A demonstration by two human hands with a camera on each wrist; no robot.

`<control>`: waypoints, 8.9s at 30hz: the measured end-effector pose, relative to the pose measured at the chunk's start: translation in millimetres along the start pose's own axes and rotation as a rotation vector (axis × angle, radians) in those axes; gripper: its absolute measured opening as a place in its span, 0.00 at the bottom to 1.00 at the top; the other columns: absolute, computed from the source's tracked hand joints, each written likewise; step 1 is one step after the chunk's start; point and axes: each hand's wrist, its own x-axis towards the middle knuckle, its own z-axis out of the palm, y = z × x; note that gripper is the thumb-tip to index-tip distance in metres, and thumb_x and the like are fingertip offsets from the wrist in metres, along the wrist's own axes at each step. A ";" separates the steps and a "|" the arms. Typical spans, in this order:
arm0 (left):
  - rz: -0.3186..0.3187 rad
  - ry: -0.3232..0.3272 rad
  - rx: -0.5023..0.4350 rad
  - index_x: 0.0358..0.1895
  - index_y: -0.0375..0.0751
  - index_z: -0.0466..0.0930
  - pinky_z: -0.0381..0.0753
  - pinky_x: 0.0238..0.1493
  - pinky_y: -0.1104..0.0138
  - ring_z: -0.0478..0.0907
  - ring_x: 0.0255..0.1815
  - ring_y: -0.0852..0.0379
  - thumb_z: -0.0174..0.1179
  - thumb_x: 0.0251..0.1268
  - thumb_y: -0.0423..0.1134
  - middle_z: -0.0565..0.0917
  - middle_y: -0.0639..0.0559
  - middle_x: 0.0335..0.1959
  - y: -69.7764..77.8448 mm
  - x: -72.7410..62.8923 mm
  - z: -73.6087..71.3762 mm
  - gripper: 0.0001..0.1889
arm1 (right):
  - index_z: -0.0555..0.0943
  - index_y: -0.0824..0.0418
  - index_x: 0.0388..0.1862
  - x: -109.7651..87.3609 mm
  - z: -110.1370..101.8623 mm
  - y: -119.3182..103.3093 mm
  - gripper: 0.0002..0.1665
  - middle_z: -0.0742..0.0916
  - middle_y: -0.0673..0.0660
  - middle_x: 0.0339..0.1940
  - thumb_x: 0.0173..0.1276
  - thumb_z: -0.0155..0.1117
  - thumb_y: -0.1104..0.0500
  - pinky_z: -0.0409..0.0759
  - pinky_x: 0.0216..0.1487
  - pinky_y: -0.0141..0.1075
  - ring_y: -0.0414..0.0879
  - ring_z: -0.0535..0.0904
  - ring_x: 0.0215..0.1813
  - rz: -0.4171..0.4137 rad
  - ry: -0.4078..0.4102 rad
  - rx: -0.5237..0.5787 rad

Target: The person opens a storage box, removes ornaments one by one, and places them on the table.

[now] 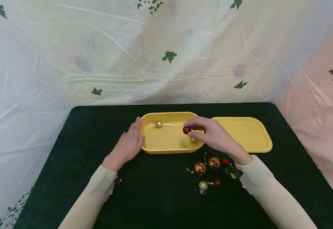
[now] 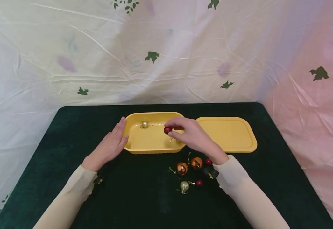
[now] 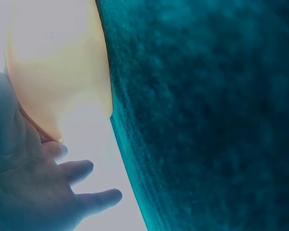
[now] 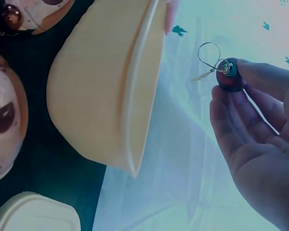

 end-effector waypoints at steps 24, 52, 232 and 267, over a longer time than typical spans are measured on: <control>0.002 0.008 0.010 0.85 0.49 0.28 0.50 0.79 0.38 0.40 0.86 0.43 0.37 0.85 0.53 0.31 0.54 0.86 -1.2 1.1 1.2 0.38 | 0.84 0.47 0.62 -53.5 -22.1 2.1 0.19 0.87 0.43 0.54 0.74 0.69 0.58 0.81 0.63 0.41 0.38 0.83 0.56 -0.014 0.061 -0.040; 0.003 0.007 -0.007 0.85 0.50 0.28 0.49 0.79 0.38 0.39 0.86 0.44 0.37 0.85 0.53 0.31 0.55 0.86 -2.2 1.3 0.9 0.38 | 0.83 0.46 0.60 -128.3 -30.6 33.0 0.18 0.87 0.43 0.51 0.74 0.69 0.58 0.85 0.48 0.33 0.40 0.84 0.50 0.117 0.099 -0.149; 0.020 0.028 -0.022 0.86 0.48 0.32 0.52 0.78 0.37 0.43 0.85 0.43 0.37 0.85 0.53 0.36 0.50 0.87 1.2 -1.7 1.1 0.37 | 0.71 0.60 0.77 123.3 74.3 13.5 0.34 0.77 0.57 0.74 0.75 0.66 0.57 0.65 0.78 0.46 0.51 0.72 0.74 0.098 -0.383 -0.268; 0.004 0.024 -0.017 0.86 0.47 0.33 0.51 0.78 0.37 0.42 0.86 0.44 0.38 0.85 0.53 0.35 0.53 0.87 4.4 -1.4 0.0 0.37 | 0.85 0.62 0.59 110.3 81.6 30.1 0.20 0.88 0.55 0.54 0.68 0.72 0.64 0.80 0.61 0.41 0.47 0.81 0.51 0.088 -0.307 -0.250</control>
